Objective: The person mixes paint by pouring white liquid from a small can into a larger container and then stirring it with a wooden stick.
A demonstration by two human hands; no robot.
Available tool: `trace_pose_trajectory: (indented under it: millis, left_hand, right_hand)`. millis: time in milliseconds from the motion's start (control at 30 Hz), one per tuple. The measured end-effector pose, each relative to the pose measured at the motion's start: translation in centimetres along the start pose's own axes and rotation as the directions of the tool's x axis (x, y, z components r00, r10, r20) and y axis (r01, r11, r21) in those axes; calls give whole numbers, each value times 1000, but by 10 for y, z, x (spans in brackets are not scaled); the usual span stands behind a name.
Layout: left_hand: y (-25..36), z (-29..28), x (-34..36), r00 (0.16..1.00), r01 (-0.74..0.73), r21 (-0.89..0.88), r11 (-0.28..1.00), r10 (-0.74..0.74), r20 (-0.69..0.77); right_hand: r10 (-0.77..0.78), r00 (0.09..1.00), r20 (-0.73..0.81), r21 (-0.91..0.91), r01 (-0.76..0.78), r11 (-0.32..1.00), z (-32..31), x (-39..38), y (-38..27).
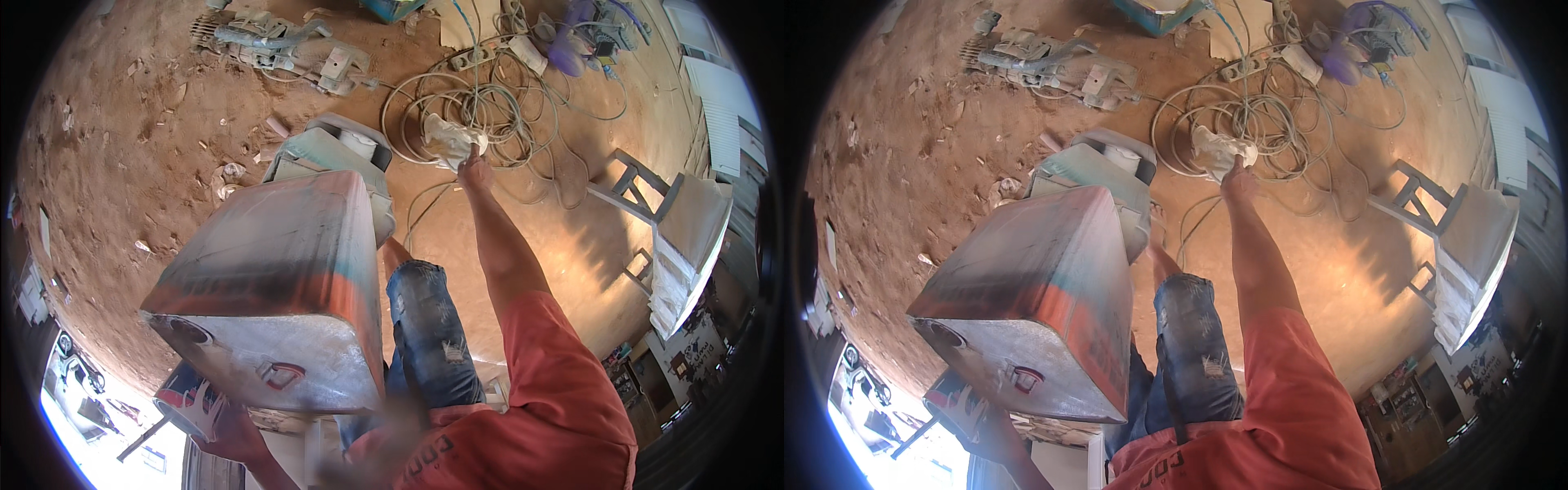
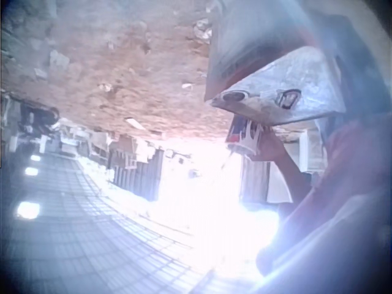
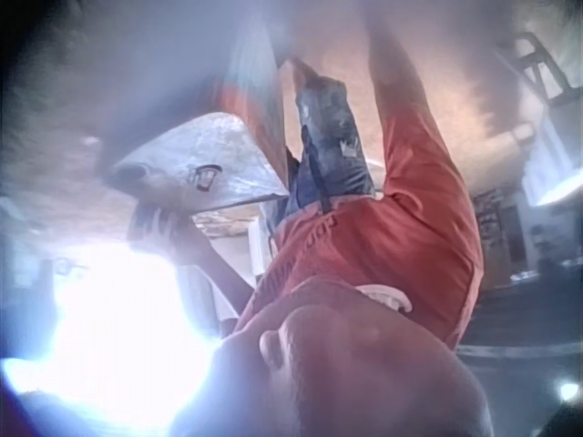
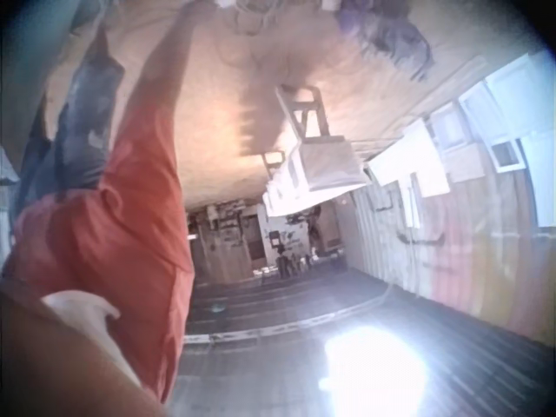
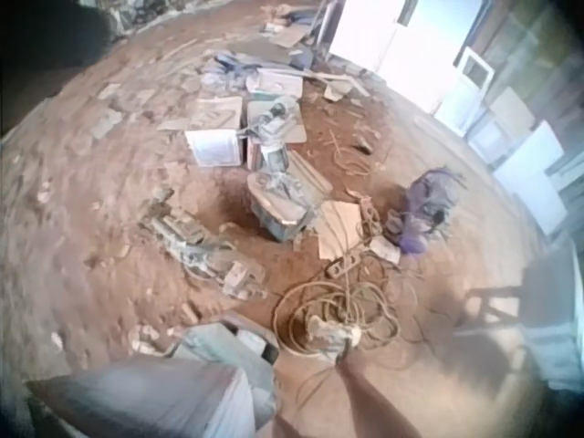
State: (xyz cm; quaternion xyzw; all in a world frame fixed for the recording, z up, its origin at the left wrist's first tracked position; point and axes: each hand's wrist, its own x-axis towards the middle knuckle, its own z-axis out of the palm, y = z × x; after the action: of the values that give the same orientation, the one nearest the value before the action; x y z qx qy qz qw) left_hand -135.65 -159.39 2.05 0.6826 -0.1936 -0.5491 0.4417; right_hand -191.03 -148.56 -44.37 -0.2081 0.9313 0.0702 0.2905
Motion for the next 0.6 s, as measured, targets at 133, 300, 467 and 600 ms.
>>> trace_pose_trajectory:
  millis: [133,300,467,600]
  left_hand:
    - [6,16,-8,993,-73,492,868,108,-44]
    - [8,17,-5,1000,-16,-171,985,19,15]
    - [14,-1,-22,999,-5,-348,937,18,34]
    - [18,-11,-22,997,-11,-439,899,-24,-75]
  right_hand:
    - [40,996,76,2,-40,999,-1,-1,17]
    - [15,983,-185,128,9,992,-31,-25,0]
    - [-315,948,-53,855,206,475,-194,-172,-99]
    - [-558,750,-355,790,560,249,-287,-311,-152]
